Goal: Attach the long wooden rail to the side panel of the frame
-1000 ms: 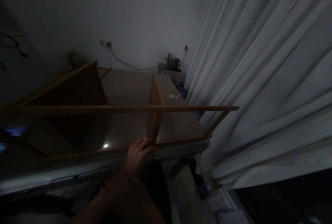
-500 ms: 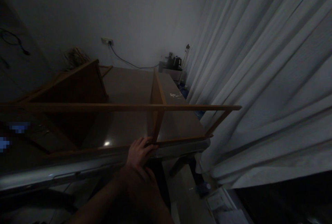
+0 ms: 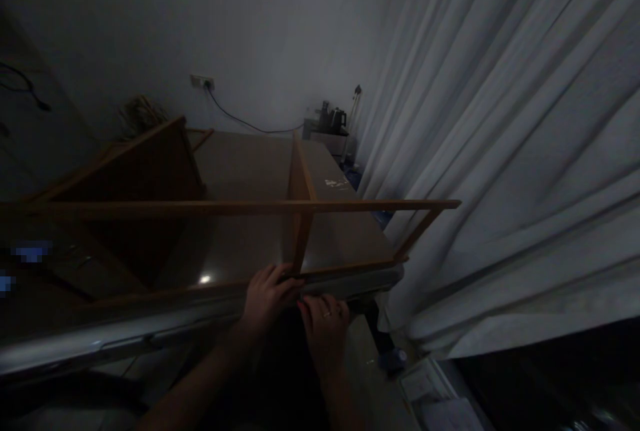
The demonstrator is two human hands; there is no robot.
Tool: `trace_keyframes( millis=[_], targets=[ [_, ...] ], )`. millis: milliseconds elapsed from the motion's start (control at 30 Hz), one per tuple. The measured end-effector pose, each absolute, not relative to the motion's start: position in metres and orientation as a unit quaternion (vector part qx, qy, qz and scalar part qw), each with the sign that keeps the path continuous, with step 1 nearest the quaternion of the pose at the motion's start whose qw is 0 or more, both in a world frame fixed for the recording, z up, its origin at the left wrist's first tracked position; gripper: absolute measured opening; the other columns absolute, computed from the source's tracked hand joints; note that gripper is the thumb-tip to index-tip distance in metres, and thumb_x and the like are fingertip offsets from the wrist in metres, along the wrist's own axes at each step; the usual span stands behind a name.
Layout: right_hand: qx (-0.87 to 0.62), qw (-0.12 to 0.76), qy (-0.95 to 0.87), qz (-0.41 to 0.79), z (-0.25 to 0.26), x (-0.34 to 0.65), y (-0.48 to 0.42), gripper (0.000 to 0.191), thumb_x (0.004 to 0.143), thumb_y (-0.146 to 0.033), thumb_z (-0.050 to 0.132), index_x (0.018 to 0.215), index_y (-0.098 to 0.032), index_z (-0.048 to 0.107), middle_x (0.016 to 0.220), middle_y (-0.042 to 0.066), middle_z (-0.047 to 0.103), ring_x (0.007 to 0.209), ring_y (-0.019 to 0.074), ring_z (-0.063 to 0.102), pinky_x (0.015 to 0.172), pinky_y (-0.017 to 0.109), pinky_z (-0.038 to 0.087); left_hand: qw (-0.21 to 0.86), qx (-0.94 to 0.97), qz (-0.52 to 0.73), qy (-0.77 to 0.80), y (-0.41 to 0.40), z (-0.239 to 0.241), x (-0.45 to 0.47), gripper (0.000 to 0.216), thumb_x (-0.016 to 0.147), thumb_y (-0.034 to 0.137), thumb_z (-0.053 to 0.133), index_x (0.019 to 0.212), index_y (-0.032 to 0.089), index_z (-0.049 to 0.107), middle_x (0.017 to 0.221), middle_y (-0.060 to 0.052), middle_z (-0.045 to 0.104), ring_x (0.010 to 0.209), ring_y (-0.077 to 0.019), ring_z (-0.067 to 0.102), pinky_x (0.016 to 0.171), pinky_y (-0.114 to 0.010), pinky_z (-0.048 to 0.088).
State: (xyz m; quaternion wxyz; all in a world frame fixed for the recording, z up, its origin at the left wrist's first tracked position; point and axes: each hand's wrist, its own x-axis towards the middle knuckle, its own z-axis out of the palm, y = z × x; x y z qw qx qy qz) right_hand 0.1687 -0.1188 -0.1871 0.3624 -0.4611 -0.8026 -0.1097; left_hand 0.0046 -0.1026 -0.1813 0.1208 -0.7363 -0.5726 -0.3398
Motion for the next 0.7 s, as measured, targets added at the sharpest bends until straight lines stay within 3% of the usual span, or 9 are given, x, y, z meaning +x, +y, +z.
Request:
trace_keyframes(
  millis=[200, 500, 700],
  targets=[
    [-0.458, 0.343, -0.816, -0.083, -0.177, 0.164, -0.114, 0.036, 0.102, -0.033, 0.04, 0.083, -0.022, 0.068, 0.076, 0.003, 0.072, 0.077, 0.0199, 0.058, 0.083, 0.037, 0.03, 0.12, -0.737, -0.337, -0.573, -0.103, -0.18, 0.005, 0.013, 0.08, 0.03, 0.073, 0.092, 0.035, 0.073, 0.11, 0.003, 0.067, 0.093, -0.0206, 0.055, 0.075, -0.033, 0.04],
    [-0.516, 0.383, -0.766, 0.006, -0.187, 0.155, -0.122, 0.045, 0.104, -0.034, 0.029, 0.087, -0.021, 0.068, 0.076, 0.005, 0.073, 0.069, 0.0177, 0.065, 0.081, 0.035, 0.038, 0.12, -0.742, -0.322, -0.575, -0.104, -0.182, 0.004, 0.018, 0.082, 0.03, 0.07, 0.099, 0.037, 0.071, 0.113, 0.001, 0.066, 0.094, -0.0211, 0.055, 0.077, -0.033, 0.042],
    [-0.555, 0.443, -0.699, 0.081, -0.195, 0.133, -0.127, 0.042, 0.104, -0.037, 0.028, 0.084, -0.021, 0.061, 0.069, 0.002, 0.072, 0.057, 0.0152, 0.067, 0.053, 0.024, 0.046, 0.111, -0.744, -0.315, -0.579, -0.105, -0.18, 0.005, 0.025, 0.081, 0.028, 0.071, 0.104, 0.036, 0.07, 0.114, 0.0, 0.066, 0.095, -0.0223, 0.054, 0.077, -0.034, 0.042]
  ],
)
